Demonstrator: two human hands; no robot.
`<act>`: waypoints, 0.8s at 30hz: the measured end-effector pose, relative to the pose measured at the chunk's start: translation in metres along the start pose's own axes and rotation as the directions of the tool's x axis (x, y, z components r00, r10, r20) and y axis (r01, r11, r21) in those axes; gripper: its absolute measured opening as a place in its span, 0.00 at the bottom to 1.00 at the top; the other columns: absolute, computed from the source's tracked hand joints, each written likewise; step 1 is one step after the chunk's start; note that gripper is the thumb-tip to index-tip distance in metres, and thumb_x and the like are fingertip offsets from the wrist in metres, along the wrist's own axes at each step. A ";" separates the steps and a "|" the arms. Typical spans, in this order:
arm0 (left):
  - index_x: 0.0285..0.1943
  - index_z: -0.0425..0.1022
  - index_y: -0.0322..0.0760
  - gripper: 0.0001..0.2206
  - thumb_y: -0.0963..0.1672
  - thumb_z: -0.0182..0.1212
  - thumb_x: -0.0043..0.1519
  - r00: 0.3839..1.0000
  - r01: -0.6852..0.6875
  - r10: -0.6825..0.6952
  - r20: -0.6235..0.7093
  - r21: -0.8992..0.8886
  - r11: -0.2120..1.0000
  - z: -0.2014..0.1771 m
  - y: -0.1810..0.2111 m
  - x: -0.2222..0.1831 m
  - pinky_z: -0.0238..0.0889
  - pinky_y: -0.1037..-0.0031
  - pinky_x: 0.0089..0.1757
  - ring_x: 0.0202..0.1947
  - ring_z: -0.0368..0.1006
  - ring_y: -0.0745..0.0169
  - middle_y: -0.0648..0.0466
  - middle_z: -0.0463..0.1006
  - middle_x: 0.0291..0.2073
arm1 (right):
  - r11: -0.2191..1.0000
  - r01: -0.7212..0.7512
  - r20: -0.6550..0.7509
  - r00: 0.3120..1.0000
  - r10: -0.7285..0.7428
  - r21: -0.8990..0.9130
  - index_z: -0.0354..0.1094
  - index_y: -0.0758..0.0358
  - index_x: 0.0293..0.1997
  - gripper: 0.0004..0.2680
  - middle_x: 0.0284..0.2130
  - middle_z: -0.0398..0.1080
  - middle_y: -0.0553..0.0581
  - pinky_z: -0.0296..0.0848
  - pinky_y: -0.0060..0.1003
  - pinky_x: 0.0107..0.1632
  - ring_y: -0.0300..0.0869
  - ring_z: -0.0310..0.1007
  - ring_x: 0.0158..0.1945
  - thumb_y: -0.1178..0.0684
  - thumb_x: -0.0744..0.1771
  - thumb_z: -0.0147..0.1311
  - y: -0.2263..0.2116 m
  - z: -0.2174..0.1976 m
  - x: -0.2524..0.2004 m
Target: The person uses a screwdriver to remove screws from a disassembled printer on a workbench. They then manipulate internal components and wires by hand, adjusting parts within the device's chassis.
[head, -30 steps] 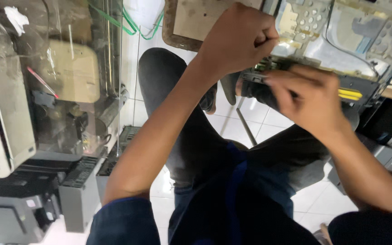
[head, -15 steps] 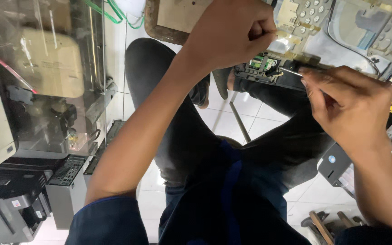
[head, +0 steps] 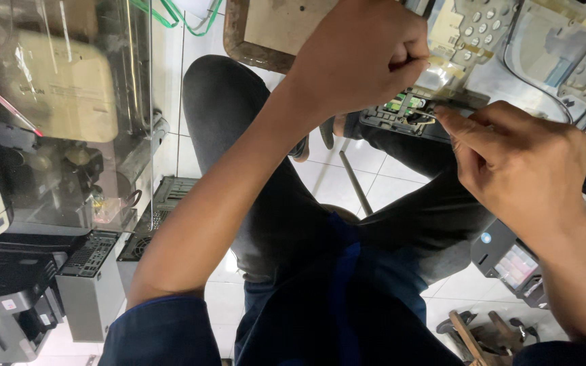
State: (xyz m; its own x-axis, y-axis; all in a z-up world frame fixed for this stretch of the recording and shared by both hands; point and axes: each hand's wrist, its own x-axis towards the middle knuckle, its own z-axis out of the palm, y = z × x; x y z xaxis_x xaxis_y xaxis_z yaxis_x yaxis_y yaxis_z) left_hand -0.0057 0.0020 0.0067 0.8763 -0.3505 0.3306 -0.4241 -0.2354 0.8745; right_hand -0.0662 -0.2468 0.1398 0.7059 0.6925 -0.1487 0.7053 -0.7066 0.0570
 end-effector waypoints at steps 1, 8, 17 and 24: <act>0.30 0.79 0.44 0.06 0.41 0.70 0.58 1.000 0.009 -0.009 -0.014 -0.006 1.000 0.001 0.000 0.000 0.65 0.72 0.28 0.21 0.75 0.70 0.67 0.78 0.16 | 1.000 0.002 0.011 1.000 -0.001 -0.022 0.88 0.41 0.63 0.12 0.40 0.79 0.42 0.64 0.35 0.29 0.40 0.72 0.31 0.59 0.74 0.68 -0.001 -0.001 0.001; 0.31 0.81 0.43 0.05 0.41 0.69 0.60 1.000 -0.022 0.022 -0.006 0.011 1.000 0.005 -0.003 0.000 0.68 0.72 0.27 0.19 0.78 0.69 0.66 0.80 0.14 | 0.995 -0.003 0.062 0.998 0.009 -0.096 0.87 0.38 0.64 0.16 0.35 0.78 0.38 0.66 0.34 0.27 0.35 0.73 0.29 0.60 0.72 0.66 -0.008 -0.010 0.006; 0.28 0.80 0.44 0.07 0.41 0.71 0.59 0.998 -0.049 0.049 -0.027 0.001 0.999 0.002 -0.003 0.003 0.66 0.69 0.27 0.22 0.78 0.67 0.66 0.80 0.17 | 0.842 0.203 0.118 0.979 -0.166 -0.500 0.78 0.50 0.63 0.12 0.38 0.76 0.40 0.59 0.28 0.24 0.30 0.73 0.30 0.54 0.72 0.59 -0.034 -0.015 0.010; 0.29 0.78 0.39 0.10 0.40 0.67 0.66 0.975 -0.220 0.218 -0.029 -0.047 0.974 -0.009 0.009 -0.006 0.60 0.69 0.28 0.24 0.72 0.63 0.59 0.74 0.23 | 0.767 0.271 0.140 0.962 -0.234 -0.581 0.77 0.54 0.59 0.11 0.31 0.66 0.47 0.56 0.30 0.24 0.34 0.64 0.27 0.57 0.71 0.57 -0.039 -0.007 0.011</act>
State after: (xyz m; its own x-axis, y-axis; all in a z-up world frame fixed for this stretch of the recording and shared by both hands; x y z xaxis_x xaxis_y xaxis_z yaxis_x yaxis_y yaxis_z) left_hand -0.0131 0.0102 0.0153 0.7688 -0.3669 0.5238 -0.5949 -0.1097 0.7963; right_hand -0.0858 -0.2103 0.1432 0.5048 0.8113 -0.2949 0.7709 -0.2699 0.5769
